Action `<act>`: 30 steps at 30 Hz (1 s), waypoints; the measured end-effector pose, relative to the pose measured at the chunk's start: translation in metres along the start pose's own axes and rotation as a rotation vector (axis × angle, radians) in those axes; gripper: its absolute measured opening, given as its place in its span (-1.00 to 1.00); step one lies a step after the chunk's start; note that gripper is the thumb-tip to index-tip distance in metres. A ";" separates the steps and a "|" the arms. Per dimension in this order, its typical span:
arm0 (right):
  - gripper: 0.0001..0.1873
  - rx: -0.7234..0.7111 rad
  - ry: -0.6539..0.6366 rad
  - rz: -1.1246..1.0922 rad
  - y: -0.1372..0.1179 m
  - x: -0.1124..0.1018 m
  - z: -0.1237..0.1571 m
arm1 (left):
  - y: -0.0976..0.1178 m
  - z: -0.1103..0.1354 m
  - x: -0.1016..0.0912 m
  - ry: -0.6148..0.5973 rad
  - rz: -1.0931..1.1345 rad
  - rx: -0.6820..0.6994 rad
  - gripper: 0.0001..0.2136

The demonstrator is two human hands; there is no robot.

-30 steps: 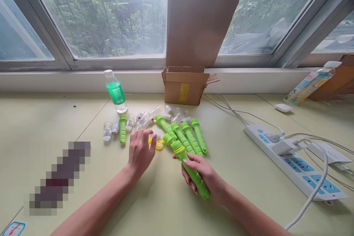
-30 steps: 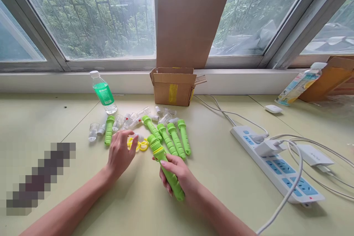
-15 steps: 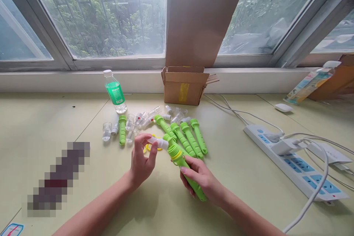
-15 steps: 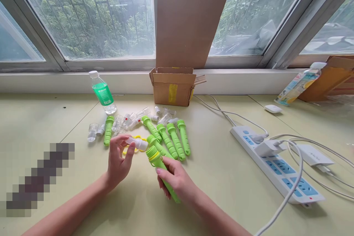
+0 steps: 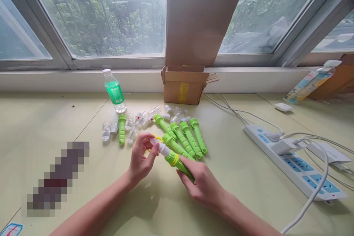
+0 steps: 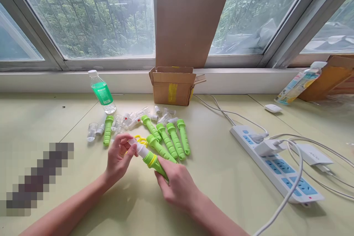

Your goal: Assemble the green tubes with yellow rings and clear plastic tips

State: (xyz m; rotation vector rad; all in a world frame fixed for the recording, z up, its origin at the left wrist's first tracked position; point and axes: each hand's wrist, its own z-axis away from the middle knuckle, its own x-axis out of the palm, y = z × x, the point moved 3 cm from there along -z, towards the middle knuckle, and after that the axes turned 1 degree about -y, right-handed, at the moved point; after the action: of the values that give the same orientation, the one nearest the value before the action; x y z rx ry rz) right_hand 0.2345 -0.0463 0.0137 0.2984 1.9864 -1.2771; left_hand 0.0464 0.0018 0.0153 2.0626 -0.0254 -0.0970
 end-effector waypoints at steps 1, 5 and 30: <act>-0.75 0.000 0.013 0.028 0.002 0.000 0.000 | 0.000 0.001 0.000 -0.003 -0.011 0.001 -0.82; -0.60 0.000 0.038 0.095 0.009 -0.001 0.002 | -0.003 0.004 0.007 -0.088 -0.055 -0.009 -0.82; -0.75 0.235 -0.015 -0.480 0.004 0.000 -0.003 | 0.004 0.003 0.010 -0.171 0.125 -0.184 -0.58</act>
State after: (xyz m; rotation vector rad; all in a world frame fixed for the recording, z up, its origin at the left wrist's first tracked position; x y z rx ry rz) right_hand 0.2353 -0.0424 0.0115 -0.0881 1.9621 -1.8114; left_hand 0.0560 -0.0036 0.0169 1.8591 -0.2417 -0.1909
